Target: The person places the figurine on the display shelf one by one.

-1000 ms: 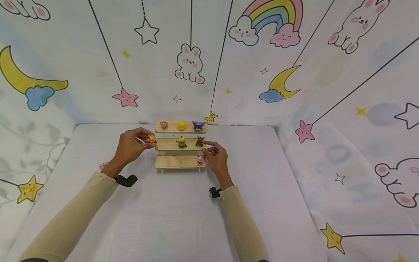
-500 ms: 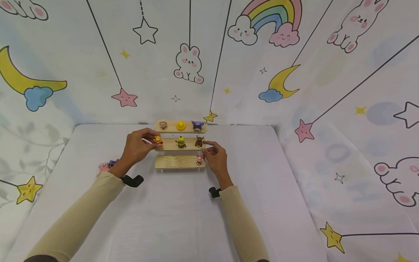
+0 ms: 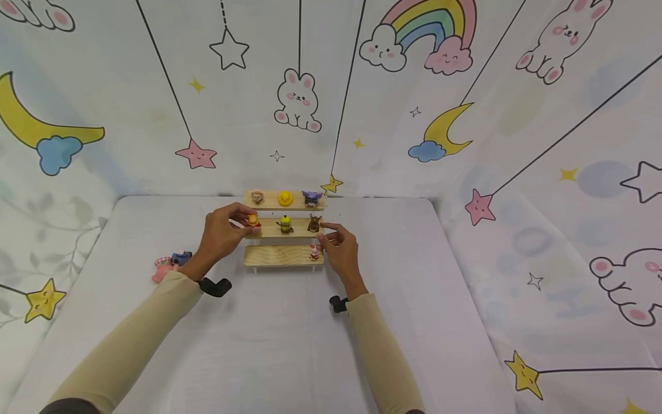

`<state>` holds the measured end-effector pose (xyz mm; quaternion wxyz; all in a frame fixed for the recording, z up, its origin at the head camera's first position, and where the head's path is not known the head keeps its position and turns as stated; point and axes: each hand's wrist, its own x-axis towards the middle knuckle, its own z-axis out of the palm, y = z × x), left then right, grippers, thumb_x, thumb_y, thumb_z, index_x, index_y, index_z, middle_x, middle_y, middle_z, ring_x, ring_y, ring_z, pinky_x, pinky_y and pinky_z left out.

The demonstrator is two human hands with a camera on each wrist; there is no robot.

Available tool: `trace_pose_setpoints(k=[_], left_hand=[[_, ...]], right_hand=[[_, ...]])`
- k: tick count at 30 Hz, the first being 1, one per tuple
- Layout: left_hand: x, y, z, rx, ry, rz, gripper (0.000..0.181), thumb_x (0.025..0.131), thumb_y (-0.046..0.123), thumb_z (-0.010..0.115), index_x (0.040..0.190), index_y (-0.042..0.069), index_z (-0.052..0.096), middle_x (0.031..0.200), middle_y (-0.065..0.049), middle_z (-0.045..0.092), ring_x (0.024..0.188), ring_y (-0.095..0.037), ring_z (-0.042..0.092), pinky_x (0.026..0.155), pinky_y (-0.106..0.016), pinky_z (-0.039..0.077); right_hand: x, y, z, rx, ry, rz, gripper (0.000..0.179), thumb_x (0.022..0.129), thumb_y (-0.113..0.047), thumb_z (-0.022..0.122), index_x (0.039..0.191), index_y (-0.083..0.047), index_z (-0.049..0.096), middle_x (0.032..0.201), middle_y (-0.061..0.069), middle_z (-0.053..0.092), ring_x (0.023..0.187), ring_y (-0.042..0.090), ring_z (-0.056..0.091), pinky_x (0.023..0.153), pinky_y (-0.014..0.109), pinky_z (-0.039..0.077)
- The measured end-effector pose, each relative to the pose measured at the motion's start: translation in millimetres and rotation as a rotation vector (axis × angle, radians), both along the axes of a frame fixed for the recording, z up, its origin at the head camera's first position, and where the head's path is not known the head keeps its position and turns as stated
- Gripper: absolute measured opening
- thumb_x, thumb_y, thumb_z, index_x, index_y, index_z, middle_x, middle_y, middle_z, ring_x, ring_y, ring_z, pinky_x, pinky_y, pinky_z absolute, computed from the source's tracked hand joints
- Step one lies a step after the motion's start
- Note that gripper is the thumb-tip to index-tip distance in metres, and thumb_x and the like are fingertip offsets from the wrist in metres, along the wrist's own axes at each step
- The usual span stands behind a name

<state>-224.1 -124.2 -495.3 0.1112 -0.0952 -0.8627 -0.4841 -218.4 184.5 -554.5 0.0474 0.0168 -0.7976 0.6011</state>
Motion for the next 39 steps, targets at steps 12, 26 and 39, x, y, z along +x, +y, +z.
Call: trace_pose_setpoints(k=[12,26,39], left_hand=[[-0.7,7.2,-7.1,0.03,0.004,0.01,0.033,0.084,0.008,0.092,0.112,0.013,0.076,0.102,-0.006,0.079,0.088,-0.021,0.073,0.079,-0.028,0.059],[0.4,7.8,-14.9,0.035,0.038,0.019,0.033,0.084,0.008,0.091,0.112,0.011,0.074,0.103,-0.007,0.078,0.089,-0.022,0.071,0.069,-0.015,0.053],[-0.7,7.1,-14.2,0.016,0.024,-0.006,0.044,0.086,0.011,0.091,0.126,0.014,0.072,0.118,-0.006,0.077,0.094,-0.021,0.07,0.072,-0.022,0.054]], right_hand=[[0.3,-1,0.2,-0.005,-0.004,0.007,0.029,0.1,-0.028,0.077,0.129,-0.028,0.075,0.1,0.014,0.075,0.082,0.017,0.071,0.084,0.056,0.064],[1.3,-4,-0.5,-0.021,-0.006,0.01,0.028,0.1,-0.028,0.077,0.128,-0.027,0.075,0.098,0.01,0.074,0.083,0.018,0.072,0.088,0.065,0.06],[2.1,-3,2.9,0.003,0.005,-0.009,0.031,0.101,-0.027,0.077,0.131,-0.023,0.075,0.102,0.021,0.075,0.084,0.026,0.072,0.082,0.053,0.064]])
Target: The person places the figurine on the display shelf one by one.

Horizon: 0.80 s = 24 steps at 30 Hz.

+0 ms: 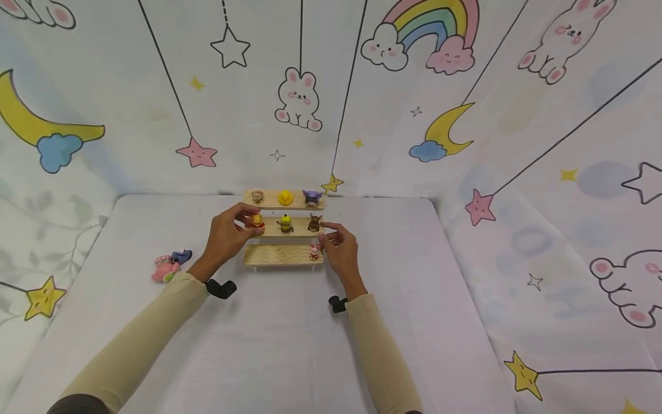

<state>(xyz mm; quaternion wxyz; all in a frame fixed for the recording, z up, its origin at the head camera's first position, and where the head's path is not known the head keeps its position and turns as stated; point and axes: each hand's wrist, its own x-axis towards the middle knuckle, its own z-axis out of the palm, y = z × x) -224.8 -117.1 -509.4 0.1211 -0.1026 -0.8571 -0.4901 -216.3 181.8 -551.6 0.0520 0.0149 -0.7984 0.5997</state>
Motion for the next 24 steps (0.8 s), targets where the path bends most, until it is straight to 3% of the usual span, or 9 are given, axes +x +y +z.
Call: trace_pose_setpoints(k=[5,7,12,14,24], left_hand=[[1.1,-0.6,2.7,-0.032,0.01,-0.016,0.048,0.087,0.013,0.09,0.131,0.014,0.07,0.122,-0.007,0.077,0.098,-0.022,0.07,0.078,-0.03,0.058],[2.4,-3.0,1.4,-0.037,0.018,-0.022,0.049,0.087,0.013,0.09,0.132,0.014,0.07,0.122,-0.007,0.077,0.098,-0.023,0.07,0.079,-0.035,0.058],[8.0,-14.0,-0.5,-0.06,0.044,-0.016,0.051,0.087,0.014,0.09,0.134,0.014,0.069,0.122,-0.007,0.076,0.098,-0.024,0.067,0.077,-0.033,0.058],[10.8,-19.8,-0.5,-0.081,0.052,-0.005,0.051,0.088,0.015,0.089,0.135,0.014,0.069,0.122,-0.008,0.075,0.1,-0.024,0.067,0.076,-0.031,0.058],[27.2,-55.3,3.0,-0.145,0.049,0.04,0.05,0.089,0.017,0.089,0.134,0.014,0.069,0.125,-0.011,0.074,0.103,-0.027,0.066,0.082,-0.045,0.062]], right_hand=[[-0.9,3,-0.2,0.018,0.012,-0.01,0.029,0.101,-0.028,0.076,0.13,-0.027,0.075,0.101,0.019,0.075,0.081,0.021,0.071,0.075,0.036,0.064],[-0.8,3,-0.9,0.01,0.012,-0.005,0.03,0.101,-0.028,0.077,0.131,-0.025,0.075,0.102,0.021,0.075,0.083,0.026,0.072,0.078,0.042,0.065],[10.1,-4,22.5,-0.014,-0.002,0.014,0.032,0.102,-0.014,0.073,0.134,-0.011,0.072,0.104,0.03,0.073,0.089,0.042,0.071,0.087,0.066,0.06],[14.4,-8,32.3,-0.013,-0.009,0.018,0.032,0.102,-0.009,0.072,0.134,-0.007,0.072,0.105,0.033,0.072,0.09,0.043,0.071,0.088,0.068,0.059],[12.9,-8,28.3,-0.009,-0.002,0.025,0.032,0.103,-0.009,0.072,0.135,-0.007,0.072,0.106,0.035,0.072,0.087,0.04,0.071,0.087,0.067,0.06]])
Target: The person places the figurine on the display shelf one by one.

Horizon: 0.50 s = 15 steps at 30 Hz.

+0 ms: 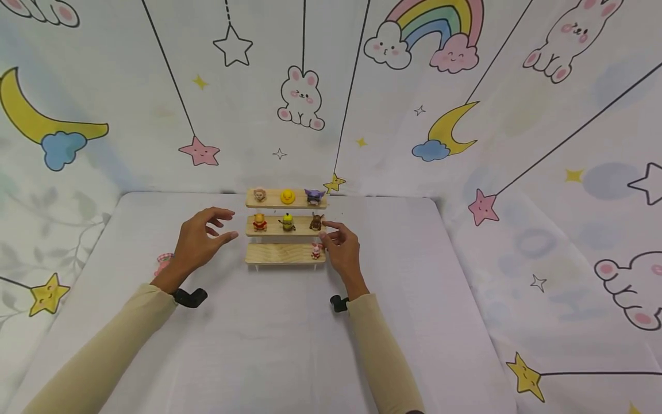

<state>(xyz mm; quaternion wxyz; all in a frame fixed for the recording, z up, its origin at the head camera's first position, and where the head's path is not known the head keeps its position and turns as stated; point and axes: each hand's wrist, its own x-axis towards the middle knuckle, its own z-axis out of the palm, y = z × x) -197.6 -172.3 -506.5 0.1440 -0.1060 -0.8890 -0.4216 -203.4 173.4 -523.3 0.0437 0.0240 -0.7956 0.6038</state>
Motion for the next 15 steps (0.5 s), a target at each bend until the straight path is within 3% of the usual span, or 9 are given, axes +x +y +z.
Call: trace_pose_setpoints(k=[8,11,15], left_hand=[[10.5,-28.9,4.7,-0.014,0.014,0.046,0.047,0.089,0.015,0.089,0.132,0.013,0.071,0.126,-0.01,0.073,0.105,-0.026,0.066,0.083,-0.045,0.062],[15.7,-39.2,6.9,-0.024,0.004,0.066,0.047,0.088,0.016,0.089,0.132,0.014,0.072,0.127,-0.008,0.073,0.106,-0.024,0.067,0.083,-0.035,0.061],[24.2,-53.3,8.2,-0.027,-0.001,0.086,0.046,0.088,0.015,0.089,0.131,0.014,0.073,0.126,-0.007,0.074,0.106,-0.023,0.066,0.081,-0.023,0.057]], right_hand=[[2.3,1,1.9,-0.016,0.018,0.011,0.033,0.102,-0.01,0.072,0.135,-0.007,0.071,0.109,0.039,0.069,0.086,0.034,0.072,0.086,0.064,0.06],[0.4,2,-0.9,-0.014,0.015,0.009,0.033,0.102,-0.01,0.072,0.135,-0.006,0.071,0.107,0.037,0.07,0.086,0.036,0.072,0.086,0.065,0.06],[-7.8,5,-15.8,-0.011,-0.004,-0.001,0.033,0.102,-0.009,0.072,0.136,-0.007,0.071,0.104,0.033,0.072,0.088,0.044,0.07,0.088,0.071,0.058]])
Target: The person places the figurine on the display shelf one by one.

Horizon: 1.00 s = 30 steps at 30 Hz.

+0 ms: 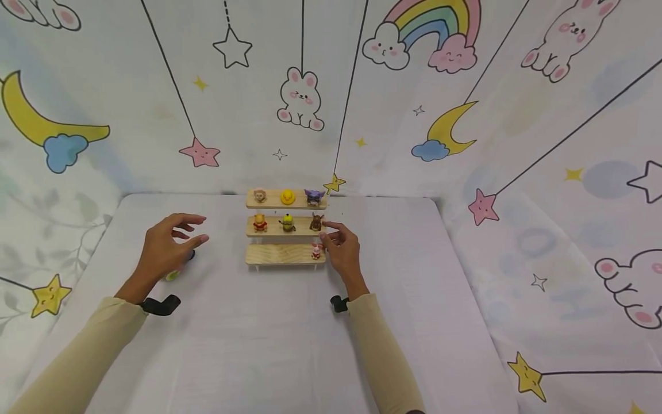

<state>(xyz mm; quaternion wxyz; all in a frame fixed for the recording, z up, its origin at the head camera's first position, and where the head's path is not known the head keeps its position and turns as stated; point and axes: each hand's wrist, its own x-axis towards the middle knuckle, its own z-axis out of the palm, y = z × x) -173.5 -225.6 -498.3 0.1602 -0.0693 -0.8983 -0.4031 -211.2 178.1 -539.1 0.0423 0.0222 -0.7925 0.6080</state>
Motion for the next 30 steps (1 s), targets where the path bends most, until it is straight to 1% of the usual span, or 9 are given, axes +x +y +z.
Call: trace_pose_setpoints(k=[5,9,11,13,19,21,26,28,30], left_hand=[[12.7,-17.8,-3.6,-0.004,0.008,0.027,0.043,0.089,0.015,0.088,0.13,0.014,0.075,0.125,-0.009,0.074,0.106,-0.027,0.066,0.081,-0.013,0.052],[23.3,-30.8,-9.8,-0.013,0.007,0.058,0.042,0.09,0.017,0.088,0.13,0.014,0.076,0.124,-0.011,0.074,0.105,-0.029,0.066,0.082,-0.005,0.047],[28.5,-36.3,-13.0,-0.016,-0.001,0.079,0.041,0.09,0.018,0.088,0.13,0.014,0.077,0.124,-0.013,0.074,0.104,-0.029,0.066,0.083,-0.004,0.043],[33.5,-40.8,-16.8,-0.018,-0.007,0.103,0.041,0.089,0.018,0.089,0.129,0.014,0.077,0.123,-0.013,0.074,0.104,-0.029,0.065,0.084,-0.007,0.043],[48.9,-49.5,-30.4,-0.044,-0.026,0.147,0.037,0.09,0.01,0.086,0.127,0.011,0.078,0.122,-0.018,0.074,0.106,-0.034,0.066,0.083,-0.029,0.046],[53.3,-51.1,-35.7,-0.055,-0.027,0.154,0.038,0.089,0.01,0.087,0.126,0.011,0.079,0.121,-0.018,0.074,0.105,-0.033,0.065,0.082,-0.03,0.046],[61.3,-52.2,-48.5,-0.052,-0.03,0.158,0.037,0.088,0.018,0.089,0.123,0.012,0.08,0.119,-0.016,0.076,0.101,-0.024,0.062,0.082,-0.031,0.048],[63.0,-52.4,-52.6,-0.045,-0.032,0.154,0.037,0.087,0.019,0.091,0.122,0.011,0.081,0.118,-0.017,0.076,0.102,-0.025,0.061,0.082,-0.031,0.047],[64.1,-52.0,-55.5,-0.047,-0.036,0.156,0.04,0.084,0.016,0.093,0.121,0.01,0.08,0.119,-0.018,0.075,0.103,-0.027,0.061,0.083,-0.032,0.046]], right_hand=[[-6.0,4,-14.4,0.005,-0.005,-0.008,0.035,0.103,-0.016,0.073,0.138,-0.013,0.07,0.107,0.03,0.074,0.092,0.046,0.071,0.089,0.068,0.059],[-5.9,5,-16.2,0.011,0.009,-0.008,0.035,0.102,-0.026,0.075,0.136,-0.02,0.072,0.106,0.026,0.075,0.091,0.039,0.072,0.087,0.06,0.062],[-5.2,5,-15.4,0.011,0.017,-0.006,0.034,0.101,-0.03,0.076,0.134,-0.022,0.073,0.104,0.024,0.075,0.088,0.033,0.072,0.085,0.056,0.063],[-4.8,5,-15.0,0.008,0.026,-0.006,0.032,0.1,-0.031,0.077,0.132,-0.025,0.074,0.101,0.021,0.076,0.086,0.028,0.072,0.083,0.054,0.064],[-5.5,6,-17.3,0.017,0.035,-0.006,0.03,0.1,-0.032,0.077,0.13,-0.029,0.075,0.097,0.013,0.076,0.082,0.017,0.072,0.079,0.042,0.065],[-6.0,7,-18.6,0.022,0.033,-0.01,0.03,0.1,-0.032,0.077,0.13,-0.029,0.075,0.096,0.01,0.076,0.082,0.016,0.072,0.078,0.039,0.065],[-6.5,7,-20.0,0.031,0.035,-0.019,0.029,0.1,-0.032,0.077,0.129,-0.029,0.075,0.095,0.008,0.076,0.081,0.016,0.072,0.078,0.042,0.065],[-6.6,7,-20.2,0.03,0.036,-0.02,0.029,0.1,-0.032,0.077,0.129,-0.029,0.075,0.095,0.009,0.076,0.081,0.017,0.072,0.078,0.042,0.065],[-6.7,6,-20.4,0.03,0.034,-0.022,0.029,0.1,-0.033,0.077,0.129,-0.029,0.075,0.096,0.009,0.076,0.081,0.018,0.072,0.077,0.039,0.065]])
